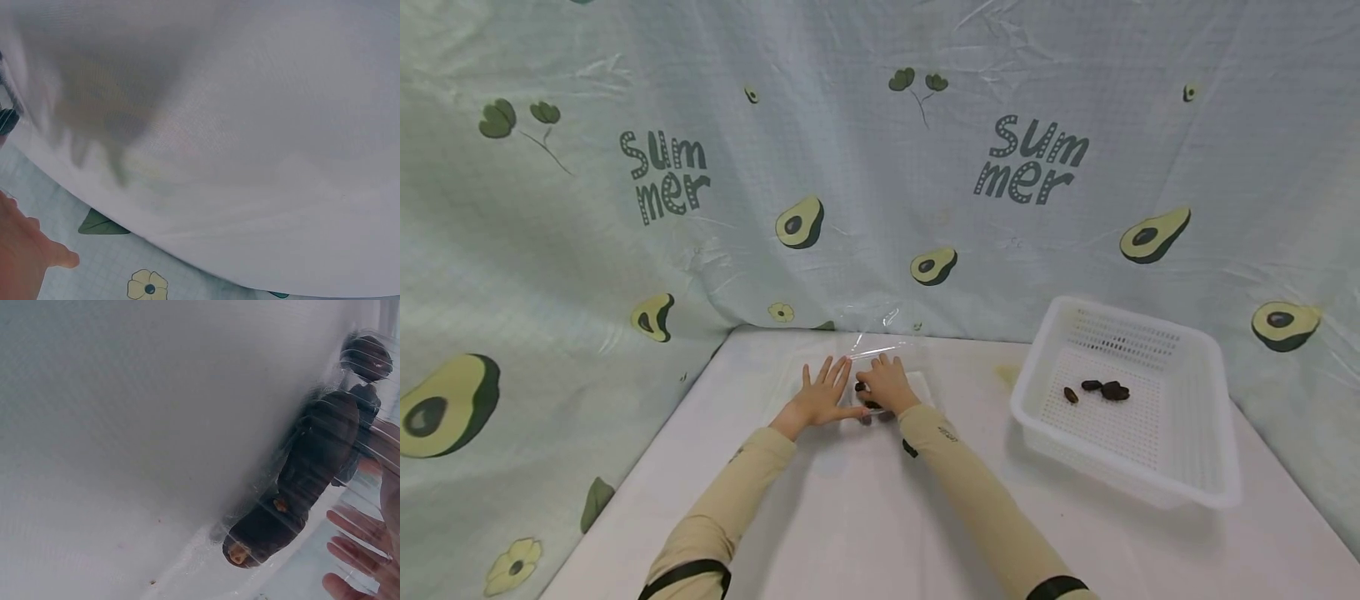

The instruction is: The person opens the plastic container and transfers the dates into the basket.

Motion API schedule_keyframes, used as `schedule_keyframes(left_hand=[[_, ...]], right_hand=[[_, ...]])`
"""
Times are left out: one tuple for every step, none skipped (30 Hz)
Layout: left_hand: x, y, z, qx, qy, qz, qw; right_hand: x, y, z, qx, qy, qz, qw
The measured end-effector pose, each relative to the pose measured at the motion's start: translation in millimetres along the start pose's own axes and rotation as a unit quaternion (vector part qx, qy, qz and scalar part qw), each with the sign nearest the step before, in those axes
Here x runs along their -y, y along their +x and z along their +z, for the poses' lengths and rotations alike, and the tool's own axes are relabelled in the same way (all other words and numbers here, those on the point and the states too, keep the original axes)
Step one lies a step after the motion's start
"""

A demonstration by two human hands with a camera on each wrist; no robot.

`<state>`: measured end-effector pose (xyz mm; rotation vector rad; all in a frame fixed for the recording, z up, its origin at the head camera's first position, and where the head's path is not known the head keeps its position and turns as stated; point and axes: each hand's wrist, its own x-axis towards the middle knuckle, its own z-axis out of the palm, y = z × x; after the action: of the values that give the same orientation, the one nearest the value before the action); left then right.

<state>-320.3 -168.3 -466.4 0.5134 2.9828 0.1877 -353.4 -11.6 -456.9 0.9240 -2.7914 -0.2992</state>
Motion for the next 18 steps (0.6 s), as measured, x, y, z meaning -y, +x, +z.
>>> schedule_keyframes(left_hand=[[-0.7,0.3,-0.7,0.000,-0.002,0.000,1.0000],[-1.9,0.1,-1.9,0.000,-0.004,0.001,1.0000],[-3.4,-0.6,-3.5,0.002,-0.003,0.001,1.0000],[-11.2,-7.3,-13.6,0.016,-0.005,-0.010,0.9998],[-12.4,-8.9,-14.9,0.014,0.001,-0.008,0.9999],[-13.7,-10.4,-16.3,0.011,0.006,-0.006,0.9999],[-14.9,-11.5,-17.9,0.012,0.014,-0.005,0.9998],[-16.0,-12.3,-19.4,0.014,0.022,-0.004,0.9997],[-16.6,-12.9,-20.0,0.014,0.030,-0.004,0.9995],[-16.8,-13.3,-20.5,0.012,0.034,-0.002,0.9994],[-16.8,-13.3,-20.7,0.014,0.039,-0.003,0.9991],[-17.3,-13.2,-21.5,0.015,0.038,-0.004,0.9991],[-16.9,-12.8,-20.9,0.017,0.040,-0.006,0.9990],[-16.7,-12.4,-20.5,0.018,0.038,-0.009,0.9991],[-16.5,-12.1,-20.1,0.020,0.038,-0.011,0.9990],[-16.2,-11.7,-19.6,0.018,0.034,-0.011,0.9992],[-16.3,-11.3,-19.2,0.020,0.033,-0.013,0.9992],[-16.3,-11.1,-18.8,0.020,0.032,-0.013,0.9992]], right_hand=[[-0.7,-0.2,0.4,-0.009,-0.004,-0.002,1.0000],[-1.4,-0.4,0.8,-0.016,-0.006,-0.005,0.9998],[-2.3,-0.6,1.2,-0.023,-0.008,-0.008,0.9997],[-2.4,-0.9,1.5,-0.027,-0.007,-0.011,0.9995],[-2.6,-1.1,1.8,-0.030,-0.005,-0.014,0.9994],[-2.9,-1.3,1.9,-0.030,-0.001,-0.016,0.9994],[-3.4,-1.4,1.7,-0.029,0.003,-0.017,0.9994],[-4.1,-1.5,1.1,-0.027,0.008,-0.019,0.9994],[-4.9,-1.7,0.2,-0.025,0.011,-0.022,0.9994],[-5.9,-2.0,-0.9,-0.023,0.014,-0.025,0.9993],[-7.1,-2.4,-2.5,-0.025,0.015,-0.028,0.9992],[-8.3,-3.1,-4.7,-0.028,0.015,-0.032,0.9990],[-10.0,-3.8,-7.1,-0.031,0.014,-0.037,0.9987],[-11.8,-4.7,-9.3,-0.033,0.011,-0.041,0.9986],[-13.7,-5.6,-11.5,-0.035,0.006,-0.044,0.9984],[-16.0,-6.7,-13.5,-0.036,-0.002,-0.047,0.9982],[-18.4,-7.8,-15.2,-0.037,-0.011,-0.050,0.9980],[-20.9,-9.1,-16.7,-0.036,-0.020,-0.053,0.9978]])
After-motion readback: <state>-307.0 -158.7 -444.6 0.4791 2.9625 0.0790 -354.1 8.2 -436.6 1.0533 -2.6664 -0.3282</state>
